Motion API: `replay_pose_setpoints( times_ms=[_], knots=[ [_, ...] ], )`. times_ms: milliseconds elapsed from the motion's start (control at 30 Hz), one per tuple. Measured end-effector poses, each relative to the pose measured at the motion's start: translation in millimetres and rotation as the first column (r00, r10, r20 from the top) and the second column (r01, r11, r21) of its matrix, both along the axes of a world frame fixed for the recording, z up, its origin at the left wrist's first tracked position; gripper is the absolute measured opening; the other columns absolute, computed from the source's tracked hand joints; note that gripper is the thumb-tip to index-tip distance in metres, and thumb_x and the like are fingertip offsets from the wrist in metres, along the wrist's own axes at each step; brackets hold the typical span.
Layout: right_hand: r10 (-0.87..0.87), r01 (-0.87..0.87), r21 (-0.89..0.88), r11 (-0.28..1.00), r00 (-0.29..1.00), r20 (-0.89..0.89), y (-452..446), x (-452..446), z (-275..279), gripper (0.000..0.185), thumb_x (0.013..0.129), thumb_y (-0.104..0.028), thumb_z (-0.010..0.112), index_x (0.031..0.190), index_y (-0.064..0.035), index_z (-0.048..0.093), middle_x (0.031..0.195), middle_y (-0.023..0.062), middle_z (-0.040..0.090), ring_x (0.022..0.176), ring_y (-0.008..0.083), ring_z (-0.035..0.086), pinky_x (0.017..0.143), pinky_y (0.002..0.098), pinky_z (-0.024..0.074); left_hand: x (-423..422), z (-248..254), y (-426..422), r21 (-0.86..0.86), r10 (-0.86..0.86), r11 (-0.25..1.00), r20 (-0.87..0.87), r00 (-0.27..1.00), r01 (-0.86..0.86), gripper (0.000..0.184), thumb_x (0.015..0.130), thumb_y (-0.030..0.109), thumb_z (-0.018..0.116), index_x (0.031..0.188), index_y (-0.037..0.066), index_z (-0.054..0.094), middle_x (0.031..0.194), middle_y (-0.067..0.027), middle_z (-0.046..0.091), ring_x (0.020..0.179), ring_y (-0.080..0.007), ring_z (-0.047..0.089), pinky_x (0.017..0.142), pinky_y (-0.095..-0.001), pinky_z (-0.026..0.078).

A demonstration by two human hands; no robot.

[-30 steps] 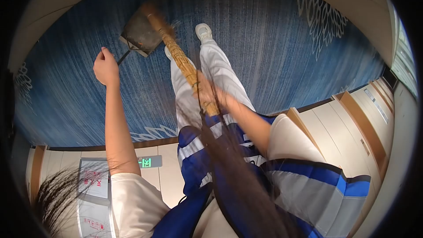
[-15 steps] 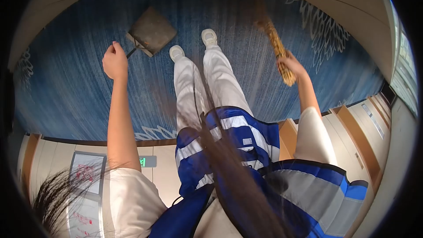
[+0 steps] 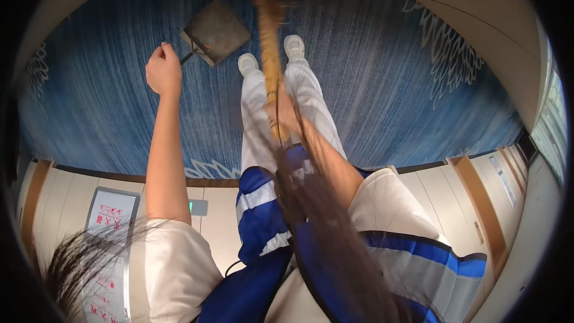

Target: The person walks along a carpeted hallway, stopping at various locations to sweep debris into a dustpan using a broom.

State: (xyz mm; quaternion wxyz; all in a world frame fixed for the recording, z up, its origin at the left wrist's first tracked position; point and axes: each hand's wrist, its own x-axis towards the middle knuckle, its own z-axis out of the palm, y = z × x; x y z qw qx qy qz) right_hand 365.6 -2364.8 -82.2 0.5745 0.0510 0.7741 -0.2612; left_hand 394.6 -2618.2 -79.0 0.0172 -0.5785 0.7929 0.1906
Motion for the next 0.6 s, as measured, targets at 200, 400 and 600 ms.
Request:
replay_pose_setpoints(
  times_ms=[200, 400, 600],
  knots=[
    [-0.090, 0.219, -0.293, 0.931, 0.913, 0.398, 22, -16, 1, 0.075, 0.068, -0.009, 0.058, 0.132, -0.0035, 0.019, 0.085, 0.0131, 0.053, 0.070, 0.0171, 0.056, 0.061, 0.0256, 0.0448, 1, 0, -4, 0.004, -0.005, 1.000, 0.023, 1.000, 0.005, 0.036, 0.078, 0.031, 0.042, 0.061, 0.006, 0.059, 0.056, -0.0113, 0.058, 0.055, -0.0303, 0.057, 0.054, -0.0379, 0.044],
    [-0.217, 0.266, -0.090, 0.960, 0.908, 0.359, 72, -110, 93, 0.073, 0.069, -0.005, 0.056, 0.130, 0.0009, 0.018, 0.073, 0.0080, 0.052, 0.058, 0.0146, 0.054, 0.047, 0.0242, 0.0436, 3, 2, -4, 0.028, -0.001, 1.000, -0.004, 1.000, 0.002, 0.034, 0.077, 0.031, 0.043, 0.062, 0.006, 0.060, 0.059, -0.0118, 0.059, 0.057, -0.0312, 0.057, 0.055, -0.0387, 0.044],
    [0.126, -0.117, 0.112, 0.987, 0.989, -0.074, 64, -133, 39, 0.081, 0.067, -0.008, 0.056, 0.131, 0.0020, 0.009, 0.079, 0.0156, 0.055, 0.062, 0.0211, 0.057, 0.052, 0.0282, 0.0464, 3, -4, -6, -0.004, -0.030, 1.000, -0.021, 0.999, 0.030, 0.032, 0.077, 0.029, 0.043, 0.063, 0.005, 0.061, 0.061, -0.0135, 0.060, 0.059, -0.0325, 0.058, 0.055, -0.0396, 0.045]
  ],
)
